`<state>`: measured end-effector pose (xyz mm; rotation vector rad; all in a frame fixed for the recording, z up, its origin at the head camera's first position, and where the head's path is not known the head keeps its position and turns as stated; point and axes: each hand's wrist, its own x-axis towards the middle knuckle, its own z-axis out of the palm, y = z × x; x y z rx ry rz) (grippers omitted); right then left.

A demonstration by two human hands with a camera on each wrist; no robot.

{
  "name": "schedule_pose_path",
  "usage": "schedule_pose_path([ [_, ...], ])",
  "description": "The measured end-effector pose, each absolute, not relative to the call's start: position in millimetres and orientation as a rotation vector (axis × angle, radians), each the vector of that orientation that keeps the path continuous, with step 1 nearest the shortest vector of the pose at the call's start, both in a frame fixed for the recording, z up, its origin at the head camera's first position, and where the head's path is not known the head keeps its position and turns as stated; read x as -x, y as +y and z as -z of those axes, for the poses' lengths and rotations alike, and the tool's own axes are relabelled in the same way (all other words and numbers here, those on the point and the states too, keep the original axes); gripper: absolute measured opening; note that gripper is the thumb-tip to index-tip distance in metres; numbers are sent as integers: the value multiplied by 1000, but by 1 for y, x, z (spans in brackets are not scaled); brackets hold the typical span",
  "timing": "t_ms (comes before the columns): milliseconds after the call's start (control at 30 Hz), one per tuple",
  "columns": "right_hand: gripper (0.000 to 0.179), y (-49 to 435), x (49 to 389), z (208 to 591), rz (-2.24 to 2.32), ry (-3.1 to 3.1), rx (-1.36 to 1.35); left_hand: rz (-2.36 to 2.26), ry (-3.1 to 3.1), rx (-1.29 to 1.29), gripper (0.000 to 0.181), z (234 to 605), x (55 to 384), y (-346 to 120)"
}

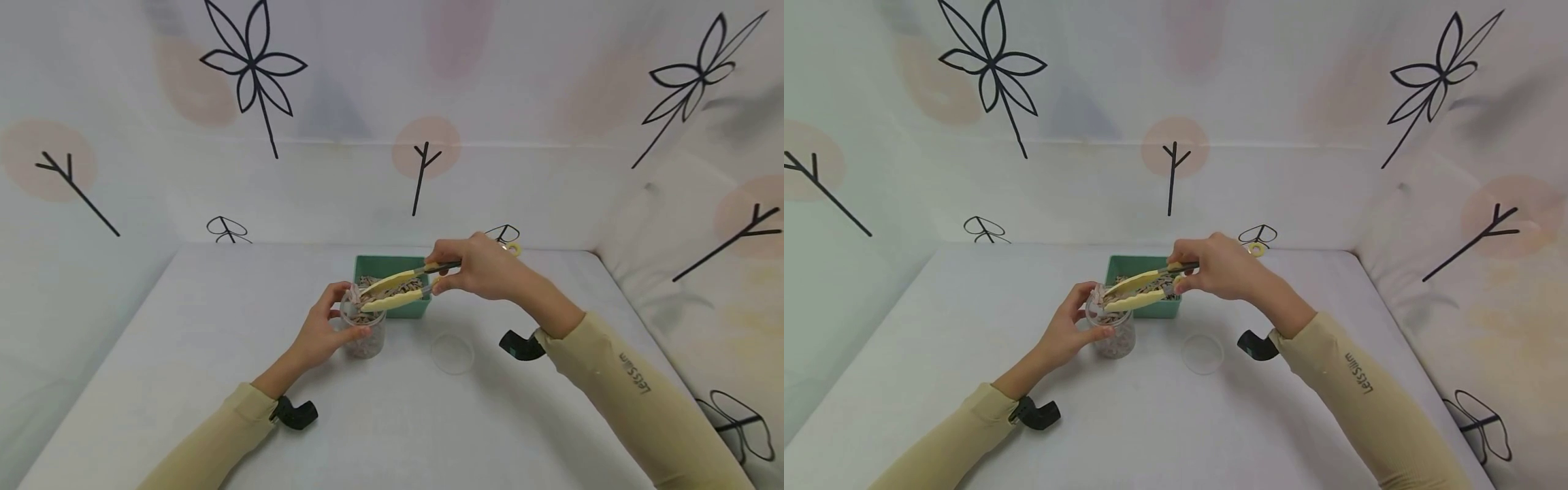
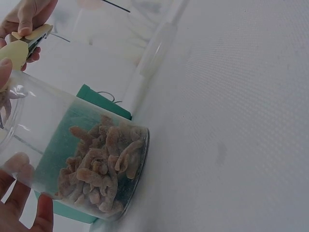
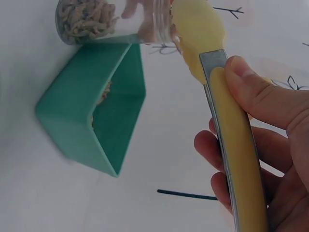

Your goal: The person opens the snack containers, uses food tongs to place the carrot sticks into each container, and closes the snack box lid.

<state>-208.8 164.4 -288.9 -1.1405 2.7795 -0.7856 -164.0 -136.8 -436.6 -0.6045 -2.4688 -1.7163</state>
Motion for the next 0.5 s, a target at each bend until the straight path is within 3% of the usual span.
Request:
schedule_pose_path([
  [500, 38, 163, 211, 287, 709, 2766, 1175, 1702, -2447, 617, 73, 439, 165, -137],
])
